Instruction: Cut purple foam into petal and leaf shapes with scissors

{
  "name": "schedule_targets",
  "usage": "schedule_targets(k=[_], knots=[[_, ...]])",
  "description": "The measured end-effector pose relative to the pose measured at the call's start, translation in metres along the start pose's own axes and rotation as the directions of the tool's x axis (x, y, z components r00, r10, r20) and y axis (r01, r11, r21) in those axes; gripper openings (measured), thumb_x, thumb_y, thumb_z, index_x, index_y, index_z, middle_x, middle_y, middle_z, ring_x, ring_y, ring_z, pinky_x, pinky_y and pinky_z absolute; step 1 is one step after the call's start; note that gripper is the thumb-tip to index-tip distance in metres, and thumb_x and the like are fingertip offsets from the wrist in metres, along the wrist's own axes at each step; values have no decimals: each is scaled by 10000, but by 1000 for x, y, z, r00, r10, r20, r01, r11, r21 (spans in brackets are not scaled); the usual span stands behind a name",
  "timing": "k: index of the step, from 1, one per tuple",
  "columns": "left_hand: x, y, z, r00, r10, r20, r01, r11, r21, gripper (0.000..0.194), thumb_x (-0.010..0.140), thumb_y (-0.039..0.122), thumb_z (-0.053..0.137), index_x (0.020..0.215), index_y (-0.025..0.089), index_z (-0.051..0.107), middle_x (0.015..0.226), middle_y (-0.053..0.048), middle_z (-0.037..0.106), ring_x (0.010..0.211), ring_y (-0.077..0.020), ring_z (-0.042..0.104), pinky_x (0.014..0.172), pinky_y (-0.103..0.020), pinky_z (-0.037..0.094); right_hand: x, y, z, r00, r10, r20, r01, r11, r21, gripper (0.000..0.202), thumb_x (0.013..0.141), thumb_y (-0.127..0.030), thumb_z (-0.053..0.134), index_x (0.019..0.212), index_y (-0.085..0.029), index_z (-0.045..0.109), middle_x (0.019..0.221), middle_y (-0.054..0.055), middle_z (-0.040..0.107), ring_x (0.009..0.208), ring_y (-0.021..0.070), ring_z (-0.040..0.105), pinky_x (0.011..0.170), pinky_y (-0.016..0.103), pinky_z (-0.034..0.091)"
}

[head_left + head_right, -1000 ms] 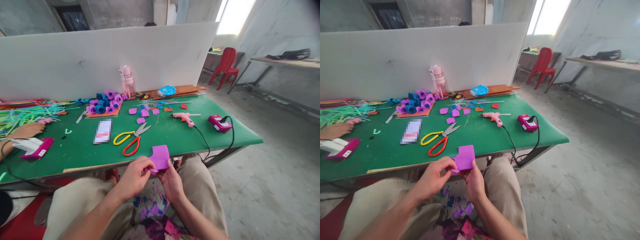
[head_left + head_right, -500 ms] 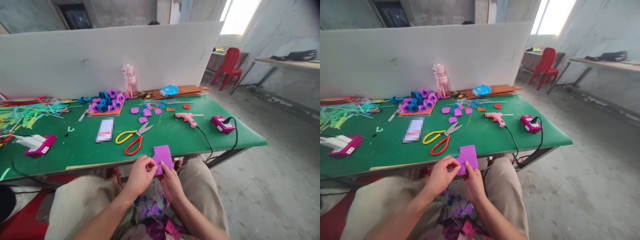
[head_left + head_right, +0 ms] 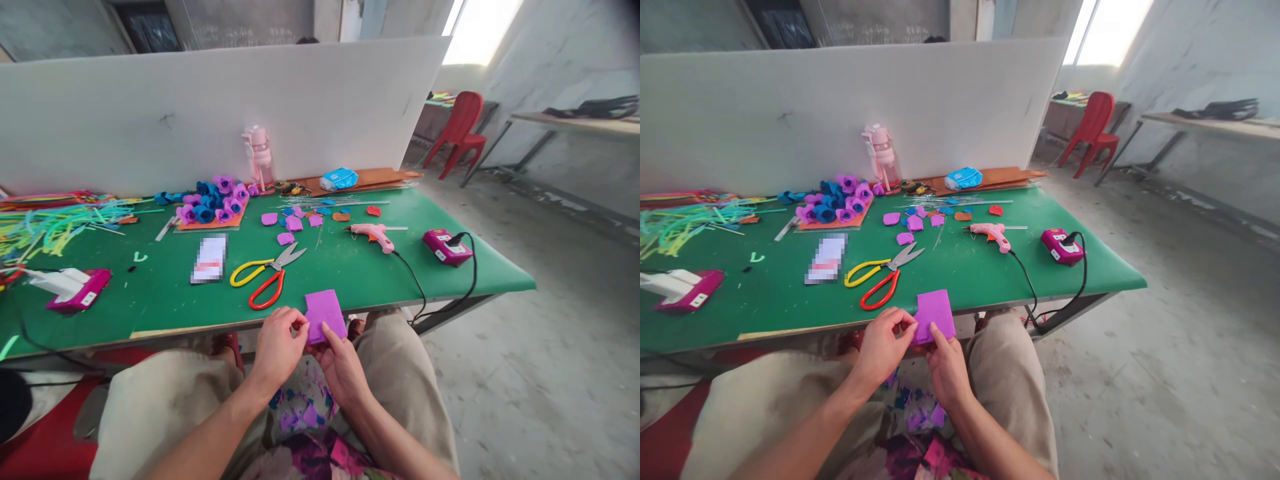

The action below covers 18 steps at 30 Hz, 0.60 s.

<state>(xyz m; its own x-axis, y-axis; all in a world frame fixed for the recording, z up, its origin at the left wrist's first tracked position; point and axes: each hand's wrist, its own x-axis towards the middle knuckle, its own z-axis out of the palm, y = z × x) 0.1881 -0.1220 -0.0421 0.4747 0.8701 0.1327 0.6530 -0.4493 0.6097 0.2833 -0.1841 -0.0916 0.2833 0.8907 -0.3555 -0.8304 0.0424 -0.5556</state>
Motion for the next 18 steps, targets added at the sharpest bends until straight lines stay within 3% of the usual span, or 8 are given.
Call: schedule_targets(k=[10, 14, 18], knots=[[0, 2, 3, 999, -32, -4, 32, 999, 16, 138, 784, 157, 535, 653, 189, 565, 722, -20, 597, 747, -174, 536, 650, -267, 370, -3, -2, 9, 999, -24, -47, 16, 989, -149, 283, 657, -272, 767, 892, -129, 703, 817, 53, 720, 696, 161, 624, 634, 267, 499], [-1, 1, 2, 1000, -20, -10, 20, 1000, 5, 131, 791, 178, 529, 664, 194, 558, 722, -11, 593, 736, -165, 537, 648, -252, 369, -1, -1, 8, 995, -23, -99, 9, 990, -142, 298, 610, -266, 793, 858, -124, 708, 780, 57, 723, 662, 166, 627, 592, 258, 485], [-2, -3, -11, 996, -54, -69, 50, 997, -57, 214, 851, 302, 486, 669, 197, 531, 632, 20, 559, 588, -127, 492, 575, -228, 335, 4, 1, 0, 982, -1, -191, -12, 998, -69, 304, 576, -233, 812, 844, -152, 694, 758, 26, 719, 612, 142, 614, 546, 236, 470]])
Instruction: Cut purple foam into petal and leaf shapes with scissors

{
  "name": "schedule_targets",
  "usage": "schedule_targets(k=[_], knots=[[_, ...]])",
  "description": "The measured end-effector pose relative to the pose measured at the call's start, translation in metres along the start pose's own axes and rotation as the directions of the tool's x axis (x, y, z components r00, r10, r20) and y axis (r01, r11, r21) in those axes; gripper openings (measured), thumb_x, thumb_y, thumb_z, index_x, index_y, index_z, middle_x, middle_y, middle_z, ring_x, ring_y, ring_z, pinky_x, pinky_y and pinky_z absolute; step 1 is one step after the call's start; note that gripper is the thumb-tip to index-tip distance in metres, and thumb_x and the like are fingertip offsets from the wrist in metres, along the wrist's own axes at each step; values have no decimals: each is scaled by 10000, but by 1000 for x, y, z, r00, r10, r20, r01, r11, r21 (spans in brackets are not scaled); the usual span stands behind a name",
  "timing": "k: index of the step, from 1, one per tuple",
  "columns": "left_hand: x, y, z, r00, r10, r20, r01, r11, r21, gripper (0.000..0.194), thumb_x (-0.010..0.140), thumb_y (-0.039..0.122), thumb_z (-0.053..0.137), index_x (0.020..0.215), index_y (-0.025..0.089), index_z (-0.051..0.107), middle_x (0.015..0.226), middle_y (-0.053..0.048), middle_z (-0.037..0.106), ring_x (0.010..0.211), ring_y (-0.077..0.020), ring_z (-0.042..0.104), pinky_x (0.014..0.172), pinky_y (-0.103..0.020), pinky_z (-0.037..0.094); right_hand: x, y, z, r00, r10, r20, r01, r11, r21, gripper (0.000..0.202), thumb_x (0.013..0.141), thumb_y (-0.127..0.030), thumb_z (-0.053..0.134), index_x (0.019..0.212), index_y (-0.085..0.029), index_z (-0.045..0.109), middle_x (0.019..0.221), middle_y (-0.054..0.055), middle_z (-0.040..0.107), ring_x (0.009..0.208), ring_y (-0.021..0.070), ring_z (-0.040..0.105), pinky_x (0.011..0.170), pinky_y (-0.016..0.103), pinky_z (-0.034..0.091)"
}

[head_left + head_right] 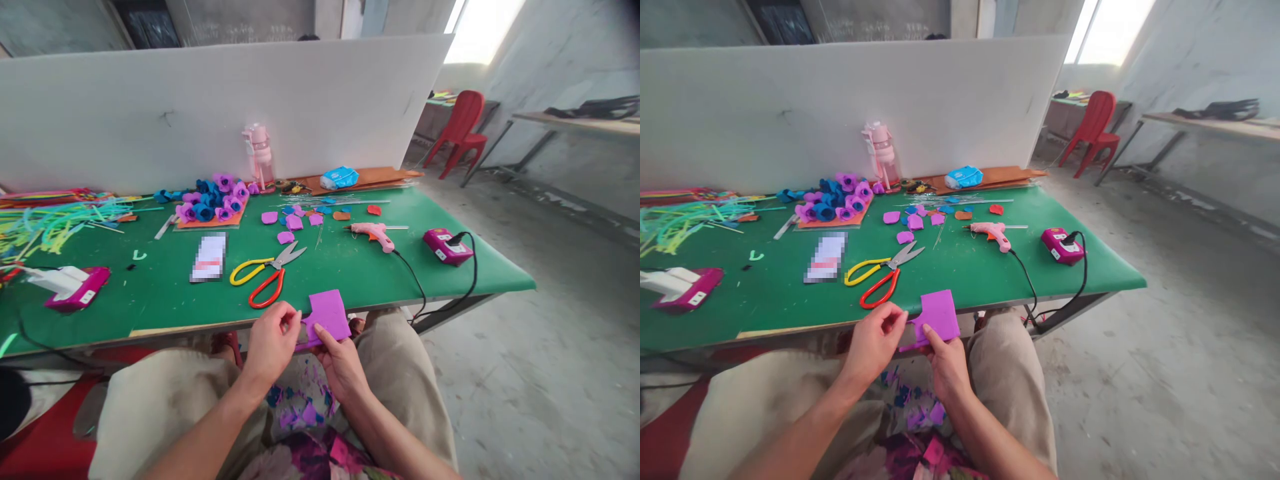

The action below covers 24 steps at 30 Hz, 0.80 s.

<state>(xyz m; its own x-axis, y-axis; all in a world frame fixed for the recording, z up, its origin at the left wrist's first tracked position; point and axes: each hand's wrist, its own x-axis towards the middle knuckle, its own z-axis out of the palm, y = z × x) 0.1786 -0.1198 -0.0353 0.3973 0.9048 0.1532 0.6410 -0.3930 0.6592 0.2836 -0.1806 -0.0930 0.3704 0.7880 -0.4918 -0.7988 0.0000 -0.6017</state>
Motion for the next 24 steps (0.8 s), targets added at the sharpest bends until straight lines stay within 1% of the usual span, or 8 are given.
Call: schedule_targets(k=[2, 4, 8, 10, 12, 14, 21, 24], knots=[[0, -3, -9, 999, -28, 23, 28, 999, 20, 312, 859, 343, 469, 588, 193, 509, 525, 32, 491, 499, -115, 432, 515, -229, 283, 3, 1, -3, 1000, 17, -25, -17, 999, 35, 306, 576, -222, 810, 849, -168, 684, 758, 9, 716, 613, 135, 611, 545, 231, 472], [-2, -7, -14, 991, -50, 124, 48, 999, 24, 384, 855, 367, 468, 517, 189, 509, 454, 30, 444, 452, -112, 395, 481, -237, 236, 5, 1, -5, 999, 27, -31, -24, 997, 70, 298, 579, -211, 803, 847, -183, 677, 762, -8, 713, 633, 133, 614, 571, 234, 484], [-7, -12, -7, 948, -80, 307, 151, 966, -211, 424, 842, 430, 479, 501, 183, 527, 452, 16, 473, 443, -114, 410, 452, -228, 235, 3, 1, -3, 999, 34, 15, -36, 991, 127, 291, 586, -191, 790, 852, -192, 673, 798, -18, 709, 688, 132, 620, 640, 243, 497], [-10, -11, 3, 910, -148, 388, 300, 880, -368, 410, 828, 487, 485, 560, 181, 540, 446, 37, 435, 418, -101, 383, 419, -210, 239, 1, 0, -1, 998, 33, 46, -38, 992, 122, 287, 592, -195, 786, 857, -181, 676, 802, -6, 707, 692, 136, 618, 645, 246, 497], [-12, -8, 13, 856, -247, 455, 469, 740, -481, 383, 800, 536, 509, 682, 177, 569, 470, 67, 393, 391, -76, 327, 379, -188, 222, -2, 1, 0, 998, 21, 67, -28, 994, 106, 289, 606, -202, 777, 875, -173, 678, 815, 8, 707, 704, 143, 619, 656, 251, 498], [-14, -4, 20, 822, -323, 468, 561, 601, -570, 371, 758, 545, 568, 817, 179, 575, 527, 80, 398, 398, -58, 299, 349, -165, 200, -5, 1, 1, 996, 8, 88, -15, 996, 83, 297, 625, -207, 765, 908, -174, 679, 841, 15, 712, 724, 147, 622, 680, 255, 499], [-17, -2, 26, 807, -304, 505, 590, 396, -704, 340, 735, 511, 608, 820, 206, 486, 575, 85, 463, 387, -42, 347, 317, -143, 217, -6, -1, 2, 997, -34, 72, 30, 998, 55, 239, 644, -218, 757, 863, -168, 677, 807, 12, 709, 696, 149, 616, 654, 254, 489], [-18, -6, 27, 806, -285, 519, 592, 350, -726, 296, 707, 410, 653, 822, 205, 474, 607, 90, 472, 389, -34, 379, 313, -137, 234, -5, -2, 1, 997, -36, 73, 32, 998, 56, 247, 648, -223, 759, 874, -172, 674, 818, 6, 707, 707, 145, 613, 657, 252, 487]])
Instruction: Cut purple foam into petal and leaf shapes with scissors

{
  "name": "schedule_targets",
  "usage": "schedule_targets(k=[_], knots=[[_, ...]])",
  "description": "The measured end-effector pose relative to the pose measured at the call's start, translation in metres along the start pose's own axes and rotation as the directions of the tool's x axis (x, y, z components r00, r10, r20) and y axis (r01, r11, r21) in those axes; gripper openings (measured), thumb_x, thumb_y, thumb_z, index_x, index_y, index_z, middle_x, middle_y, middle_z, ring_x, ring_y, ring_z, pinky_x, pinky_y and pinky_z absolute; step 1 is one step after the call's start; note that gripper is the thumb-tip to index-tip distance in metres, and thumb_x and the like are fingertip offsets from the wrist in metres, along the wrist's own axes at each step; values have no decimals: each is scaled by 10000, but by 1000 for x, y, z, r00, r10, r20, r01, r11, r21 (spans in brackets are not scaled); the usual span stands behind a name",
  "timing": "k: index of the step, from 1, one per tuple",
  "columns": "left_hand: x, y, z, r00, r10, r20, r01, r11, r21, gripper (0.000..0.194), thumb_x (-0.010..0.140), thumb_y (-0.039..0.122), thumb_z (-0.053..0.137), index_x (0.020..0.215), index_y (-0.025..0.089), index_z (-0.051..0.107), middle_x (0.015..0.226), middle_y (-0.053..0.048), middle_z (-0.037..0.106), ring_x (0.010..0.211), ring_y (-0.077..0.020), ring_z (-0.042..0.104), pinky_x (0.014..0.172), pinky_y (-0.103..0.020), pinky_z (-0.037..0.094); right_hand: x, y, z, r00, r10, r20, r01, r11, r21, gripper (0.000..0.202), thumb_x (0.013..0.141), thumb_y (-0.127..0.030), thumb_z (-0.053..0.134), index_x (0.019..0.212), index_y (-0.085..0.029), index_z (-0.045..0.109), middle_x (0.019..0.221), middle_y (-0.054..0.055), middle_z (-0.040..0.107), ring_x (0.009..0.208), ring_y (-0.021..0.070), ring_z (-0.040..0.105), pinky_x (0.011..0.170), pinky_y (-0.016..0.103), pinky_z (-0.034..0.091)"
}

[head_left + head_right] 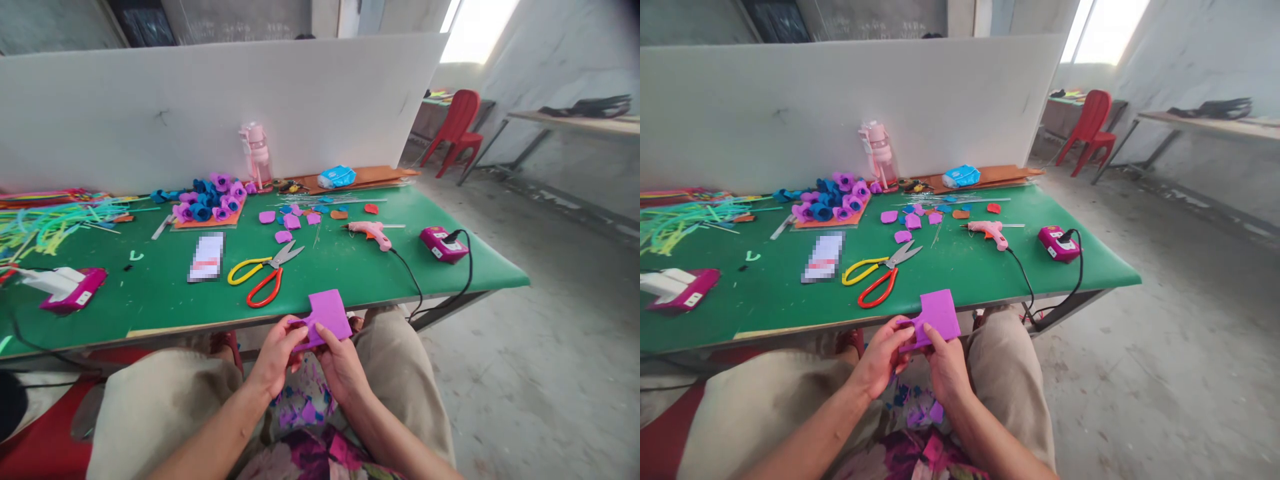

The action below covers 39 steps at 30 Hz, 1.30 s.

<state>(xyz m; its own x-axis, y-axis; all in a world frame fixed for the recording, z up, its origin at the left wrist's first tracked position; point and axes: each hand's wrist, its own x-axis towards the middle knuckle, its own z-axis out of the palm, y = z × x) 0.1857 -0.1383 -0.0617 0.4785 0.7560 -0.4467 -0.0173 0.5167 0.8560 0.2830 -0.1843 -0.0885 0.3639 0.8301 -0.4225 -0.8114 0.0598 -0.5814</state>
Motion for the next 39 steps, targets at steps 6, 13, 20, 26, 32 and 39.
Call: schedule_targets(k=[6, 13, 20, 26, 32, 39], knots=[[2, -3, 0, 999, -24, -23, 22, 994, -103, 284, 671, 370, 662, 785, 192, 472, 584, 79, 499, 379, -45, 413, 303, -142, 265, 0, 2, -1, 999, 21, 24, -22, 999, 42, 228, 670, -232, 748, 879, -177, 675, 835, 6, 708, 709, 138, 612, 685, 255, 491], [0, -8, -2, 994, 55, -91, -57, 998, -28, 248, 662, 327, 676, 678, 170, 484, 552, 74, 486, 413, -44, 405, 362, -154, 294, -2, 1, 0, 999, 30, 39, -33, 997, 75, 153, 736, -293, 694, 851, -192, 679, 804, 0, 702, 653, 138, 586, 623, 256, 481], [1, -8, -3, 992, 92, -88, -94, 995, -17, 258, 665, 346, 687, 663, 166, 503, 558, 79, 464, 434, -48, 392, 410, -175, 307, -2, 1, 0, 998, 43, 35, -46, 996, 79, 177, 744, -332, 676, 869, -206, 676, 823, -3, 708, 676, 150, 595, 625, 265, 477], [2, -9, 0, 989, 101, -108, -102, 995, -5, 283, 641, 366, 710, 664, 166, 511, 597, 48, 518, 461, -66, 426, 417, -184, 300, -3, 2, 2, 998, 27, 53, -32, 996, 88, 163, 732, -325, 690, 820, -187, 679, 858, 9, 718, 715, 156, 618, 637, 259, 474], [2, -10, 1, 977, 158, -142, -153, 987, 45, 257, 656, 346, 698, 662, 169, 511, 570, 61, 484, 463, -64, 391, 434, -187, 303, -2, 3, 1, 999, 36, 37, -38, 996, 77, 158, 727, -329, 688, 828, -208, 688, 891, 10, 716, 785, 176, 627, 664, 274, 482], [1, -11, 2, 959, 229, -169, -212, 971, 113, 225, 672, 330, 683, 661, 164, 531, 561, 63, 475, 491, -69, 383, 466, -188, 311, -1, 5, 0, 1000, 8, 22, -9, 999, 49, 163, 724, -343, 689, 815, -208, 677, 856, 6, 708, 777, 170, 617, 668, 268, 476]])
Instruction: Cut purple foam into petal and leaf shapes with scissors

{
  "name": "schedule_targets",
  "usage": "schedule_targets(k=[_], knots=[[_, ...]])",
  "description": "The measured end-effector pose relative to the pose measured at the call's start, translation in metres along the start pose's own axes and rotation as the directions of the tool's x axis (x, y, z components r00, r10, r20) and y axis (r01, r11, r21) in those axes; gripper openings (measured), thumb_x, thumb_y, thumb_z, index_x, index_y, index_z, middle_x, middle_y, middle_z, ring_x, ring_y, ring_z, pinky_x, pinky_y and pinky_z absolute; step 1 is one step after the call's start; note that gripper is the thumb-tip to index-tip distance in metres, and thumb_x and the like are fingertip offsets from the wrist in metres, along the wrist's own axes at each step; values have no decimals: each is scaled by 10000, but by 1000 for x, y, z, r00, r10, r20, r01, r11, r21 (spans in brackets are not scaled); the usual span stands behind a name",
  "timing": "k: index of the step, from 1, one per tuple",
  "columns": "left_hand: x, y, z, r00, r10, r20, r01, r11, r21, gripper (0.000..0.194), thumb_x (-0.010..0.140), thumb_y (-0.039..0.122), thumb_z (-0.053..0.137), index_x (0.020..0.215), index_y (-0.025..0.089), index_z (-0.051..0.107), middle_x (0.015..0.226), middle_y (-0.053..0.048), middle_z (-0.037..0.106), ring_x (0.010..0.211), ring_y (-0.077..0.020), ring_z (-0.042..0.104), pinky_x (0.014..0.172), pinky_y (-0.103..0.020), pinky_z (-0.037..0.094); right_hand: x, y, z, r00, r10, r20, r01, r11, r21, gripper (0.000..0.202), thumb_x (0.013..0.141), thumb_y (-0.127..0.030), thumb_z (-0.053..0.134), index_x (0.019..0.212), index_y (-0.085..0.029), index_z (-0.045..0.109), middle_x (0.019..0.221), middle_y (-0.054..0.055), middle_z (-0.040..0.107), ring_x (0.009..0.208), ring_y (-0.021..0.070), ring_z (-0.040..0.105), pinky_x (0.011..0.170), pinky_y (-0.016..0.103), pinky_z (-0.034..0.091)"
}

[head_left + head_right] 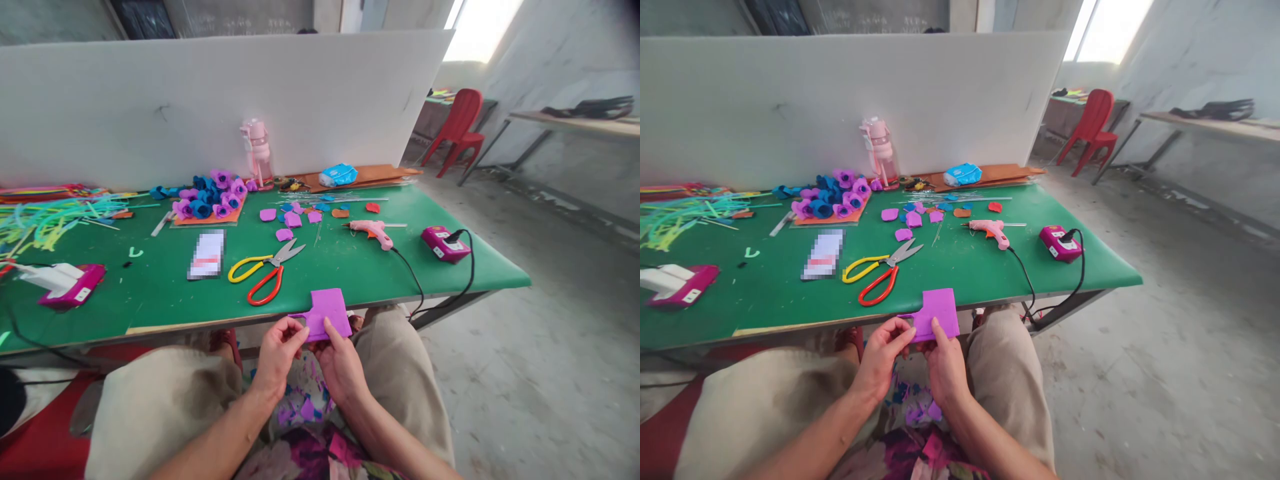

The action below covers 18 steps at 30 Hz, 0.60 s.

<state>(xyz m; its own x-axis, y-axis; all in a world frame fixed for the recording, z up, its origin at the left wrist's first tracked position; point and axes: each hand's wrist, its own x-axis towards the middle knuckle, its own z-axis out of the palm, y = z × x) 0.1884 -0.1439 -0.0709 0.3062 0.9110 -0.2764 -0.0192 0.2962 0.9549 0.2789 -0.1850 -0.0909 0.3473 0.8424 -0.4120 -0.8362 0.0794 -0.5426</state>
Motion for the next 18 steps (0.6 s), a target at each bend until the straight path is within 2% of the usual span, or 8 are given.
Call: schedule_targets(k=[3, 9, 14, 18], knots=[[0, 1, 1, 1000, 8, 9, -8, 1000, 3, 221, 670, 330, 686, 661, 163, 541, 568, 57, 482, 504, -73, 393, 477, -190, 323, 0, 1, 0, 1000, -19, 20, 19, 999, -31, 165, 742, -363, 663, 816, -216, 675, 861, 10, 708, 858, 189, 618, 668, 266, 471], [2, 3, 3, 999, 44, -16, -44, 998, 37, 200, 668, 316, 680, 653, 161, 555, 569, 53, 489, 506, -73, 393, 478, -185, 321, -1, 1, 1, 999, -4, 32, 5, 999, -40, 218, 740, -395, 659, 846, -205, 676, 933, 37, 705, 882, 209, 617, 629, 274, 464], [3, 0, 4, 997, 70, -27, -66, 991, 119, 179, 675, 313, 676, 670, 154, 595, 613, 20, 555, 553, -90, 453, 510, -188, 359, -3, -1, 2, 999, 12, 52, -13, 1000, 22, 207, 767, -400, 644, 811, -200, 674, 868, 20, 703, 764, 165, 606, 643, 267, 459], [2, 0, 5, 998, 63, -2, -62, 986, 152, 188, 690, 332, 668, 681, 155, 606, 586, 18, 561, 536, -96, 468, 501, -191, 363, -4, 0, 2, 998, -4, 67, 7, 999, -43, 153, 736, -322, 692, 797, -182, 681, 773, 6, 686, 689, 141, 577, 641, 253, 446]])
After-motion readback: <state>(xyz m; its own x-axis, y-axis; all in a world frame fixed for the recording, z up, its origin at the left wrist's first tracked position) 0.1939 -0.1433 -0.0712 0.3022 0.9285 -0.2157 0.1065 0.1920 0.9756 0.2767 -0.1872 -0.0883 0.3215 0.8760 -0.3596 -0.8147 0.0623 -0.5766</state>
